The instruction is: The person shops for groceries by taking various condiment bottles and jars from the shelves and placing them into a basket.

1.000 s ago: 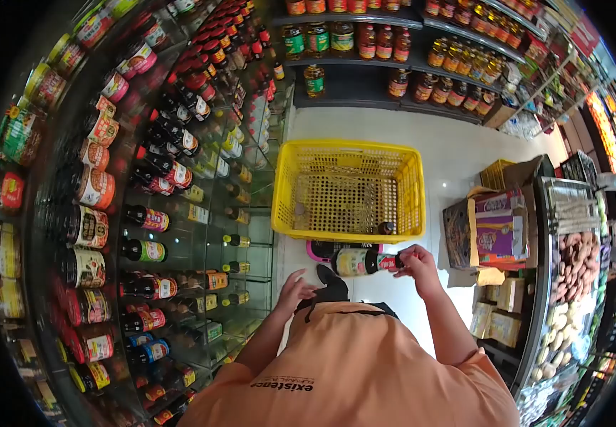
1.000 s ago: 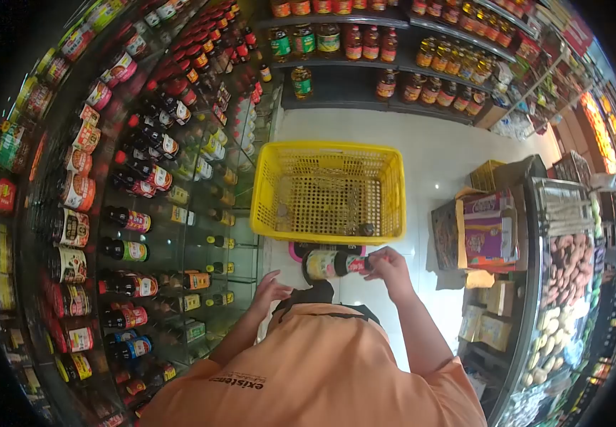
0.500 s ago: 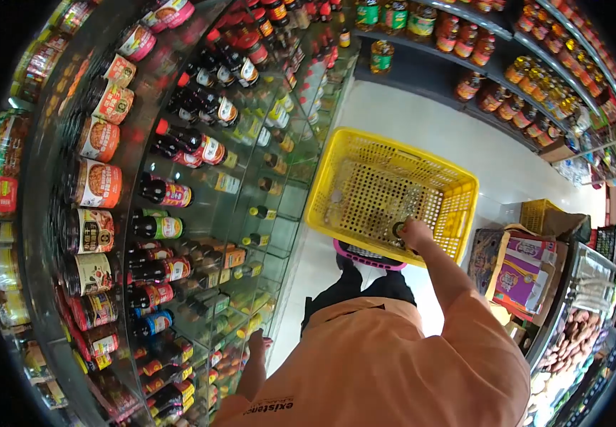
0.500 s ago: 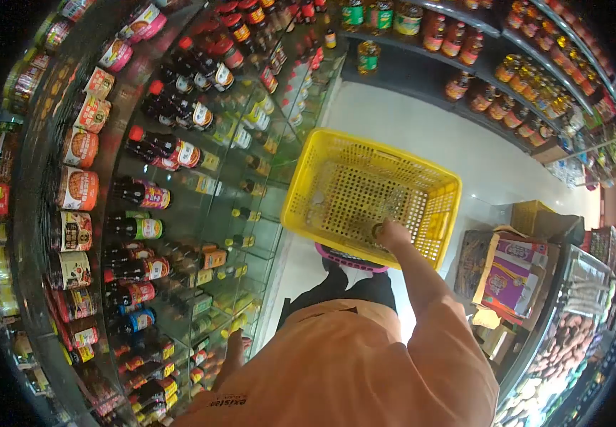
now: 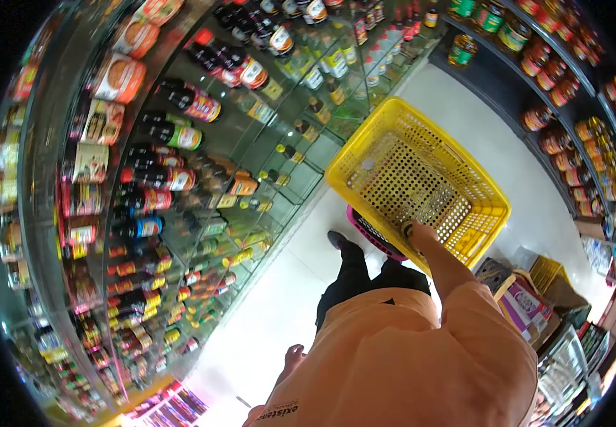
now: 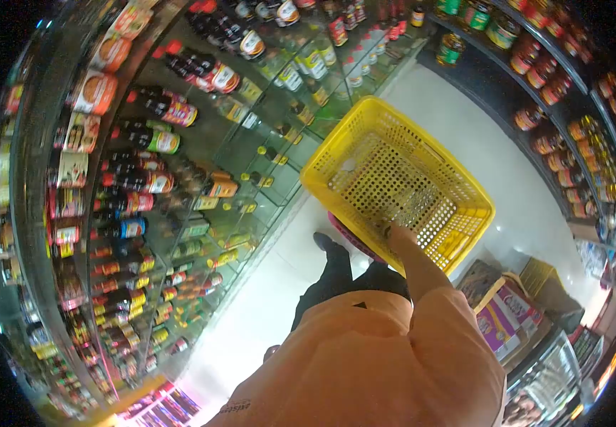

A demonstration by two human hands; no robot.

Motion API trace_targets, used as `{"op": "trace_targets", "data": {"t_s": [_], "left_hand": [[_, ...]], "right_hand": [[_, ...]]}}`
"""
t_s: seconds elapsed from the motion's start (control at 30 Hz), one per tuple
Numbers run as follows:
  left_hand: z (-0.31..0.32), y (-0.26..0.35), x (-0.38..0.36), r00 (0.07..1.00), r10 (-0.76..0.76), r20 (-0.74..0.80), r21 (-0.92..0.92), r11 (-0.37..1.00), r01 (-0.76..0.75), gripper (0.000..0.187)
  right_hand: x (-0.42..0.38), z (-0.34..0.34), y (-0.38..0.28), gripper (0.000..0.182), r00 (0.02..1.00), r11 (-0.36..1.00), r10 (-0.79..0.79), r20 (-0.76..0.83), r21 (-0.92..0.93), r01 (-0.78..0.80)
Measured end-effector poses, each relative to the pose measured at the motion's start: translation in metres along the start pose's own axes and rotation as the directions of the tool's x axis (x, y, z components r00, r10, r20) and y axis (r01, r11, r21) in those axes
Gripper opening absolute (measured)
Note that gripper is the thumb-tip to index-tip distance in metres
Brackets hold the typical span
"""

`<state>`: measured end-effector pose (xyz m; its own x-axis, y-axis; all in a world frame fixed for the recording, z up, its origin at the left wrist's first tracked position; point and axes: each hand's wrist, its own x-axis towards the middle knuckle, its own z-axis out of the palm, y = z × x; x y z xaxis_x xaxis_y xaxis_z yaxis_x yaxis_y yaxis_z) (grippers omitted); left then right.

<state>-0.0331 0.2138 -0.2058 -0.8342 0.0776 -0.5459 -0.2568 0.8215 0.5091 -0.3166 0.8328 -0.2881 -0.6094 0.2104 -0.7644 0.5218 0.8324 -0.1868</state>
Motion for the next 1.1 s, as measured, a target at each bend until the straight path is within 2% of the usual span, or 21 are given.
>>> {"op": "trace_targets", "data": {"t_s": [0.07, 0.13, 0.17, 0.23, 0.27, 0.37, 0.4, 0.47, 0.5, 0.53, 0.57, 0.6, 0.63, 0.67, 0.7, 0.77, 0.87, 0.9, 1.0, 1.07, 1.1], "left_hand": [[0.027, -0.015, -0.026, 0.963, 0.255, -0.089, 0.175, 0.956, -0.237, 0.038], [0.026, 0.036, -0.034, 0.980, 0.173, -0.101, 0.135, 0.978, -0.158, 0.039], [0.021, 0.065, -0.033, 0.971, -0.235, -0.041, -0.165, 0.960, 0.226, 0.040], [0.033, 0.077, -0.036, 0.755, -0.634, 0.168, -0.510, 0.600, 0.617, 0.043], [0.044, 0.064, -0.038, 0.746, -0.642, 0.177, -0.596, 0.533, 0.600, 0.044], [0.054, 0.061, -0.047, 0.735, -0.656, 0.174, -0.688, 0.452, 0.567, 0.046], [0.052, 0.063, -0.051, 0.745, -0.649, 0.155, -0.704, 0.456, 0.544, 0.046], [0.057, 0.051, -0.064, 0.741, -0.664, 0.103, -0.763, 0.425, 0.487, 0.046], [0.060, 0.044, -0.071, 0.737, -0.667, 0.109, -0.774, 0.408, 0.484, 0.045], [0.063, 0.034, -0.081, 0.734, -0.669, 0.119, -0.782, 0.392, 0.484, 0.044], [0.064, 0.027, -0.094, 0.723, -0.684, 0.098, -0.818, 0.358, 0.449, 0.044], [0.066, 0.019, -0.109, 0.707, -0.700, 0.100, -0.818, 0.346, 0.460, 0.044], [0.067, 0.008, -0.120, 0.691, -0.715, 0.104, -0.817, 0.334, 0.469, 0.043], [0.077, -0.008, -0.135, 0.688, -0.721, 0.081, -0.844, 0.318, 0.433, 0.043], [0.084, -0.022, -0.151, 0.673, -0.736, 0.071, -0.873, 0.281, 0.399, 0.043], [0.104, -0.049, -0.184, 0.601, -0.785, 0.150, -0.906, 0.134, 0.401, 0.042], [0.148, -0.100, -0.227, 0.502, -0.825, 0.261, -0.921, -0.057, 0.385, 0.035], [0.165, -0.120, -0.237, 0.485, -0.817, 0.312, -0.913, -0.116, 0.392, 0.035], [0.180, -0.153, -0.264, 0.469, -0.804, 0.365, -0.920, -0.236, 0.312, 0.036], [0.183, -0.165, -0.276, 0.448, -0.829, 0.334, -0.940, -0.259, 0.221, 0.036], [0.185, -0.171, -0.282, 0.420, -0.854, 0.308, -0.951, -0.268, 0.153, 0.036]], "right_hand": [[-0.012, -0.009, -0.003, 0.048, 1.000, 1.000, -0.023, 0.016, -0.009, 0.024], [-0.006, 0.001, -0.001, 0.049, 1.000, 1.000, -0.025, -0.005, 0.003, 0.025], [-0.017, -0.010, -0.005, 0.050, 0.997, 0.995, -0.047, 0.058, 0.089, 0.042], [-0.018, -0.015, -0.009, 0.055, 0.972, 0.976, -0.220, 0.087, 0.007, 0.220], [-0.002, -0.002, 0.006, 0.060, 0.930, 0.916, -0.361, 0.076, -0.160, 0.369], [-0.024, -0.031, -0.019, 0.083, 0.975, 0.983, -0.134, 0.179, 0.146, 0.108], [0.070, 0.044, 0.030, 0.076, 0.997, 0.995, -0.077, -0.011, 0.064, 0.077], [-0.006, -0.023, -0.032, 0.062, 0.989, 0.934, -0.028, 0.146, 0.355, -0.026], [0.003, -0.023, -0.040, 0.056, 0.990, 0.985, -0.093, 0.102, 0.153, 0.077], [0.005, -0.027, -0.054, 0.051, 0.966, 0.797, -0.245, 0.079, -0.551, 0.247], [-0.006, -0.031, -0.072, 0.046, 0.948, 0.377, -0.303, 0.103, -0.900, 0.218], [-0.022, -0.035, -0.090, 0.043, 0.948, 0.163, -0.315, 0.051, -0.981, 0.107], [-0.029, -0.036, -0.103, 0.040, 0.924, 0.325, -0.370, -0.093, -0.945, 0.035], [-0.039, -0.033, -0.119, 0.038, 0.876, 0.741, -0.360, -0.320, -0.669, 0.060], [-0.051, -0.025, -0.136, 0.035, 0.827, 0.952, -0.262, -0.498, 0.009, 0.307], [-0.095, 0.005, -0.202, 0.031, 0.738, 0.802, -0.364, -0.568, 0.211, 0.559], [-0.170, 0.083, -0.288, 0.026, 0.452, 0.500, -0.695, -0.559, 0.075, 0.863], [-0.159, 0.119, -0.306, 0.020, 0.264, 0.375, -0.803, -0.534, -0.108, 0.921], [-0.183, 0.222, -0.344, 0.019, 0.488, 0.470, -0.873, -0.015, 0.249, 0.847], [-0.210, 0.266, -0.360, 0.027, 0.342, 0.347, -0.864, 0.371, -0.055, 0.936], [-0.234, 0.281, -0.370, 0.036, 0.416, 0.409, -0.734, 0.536, -0.140, 0.902]]}}
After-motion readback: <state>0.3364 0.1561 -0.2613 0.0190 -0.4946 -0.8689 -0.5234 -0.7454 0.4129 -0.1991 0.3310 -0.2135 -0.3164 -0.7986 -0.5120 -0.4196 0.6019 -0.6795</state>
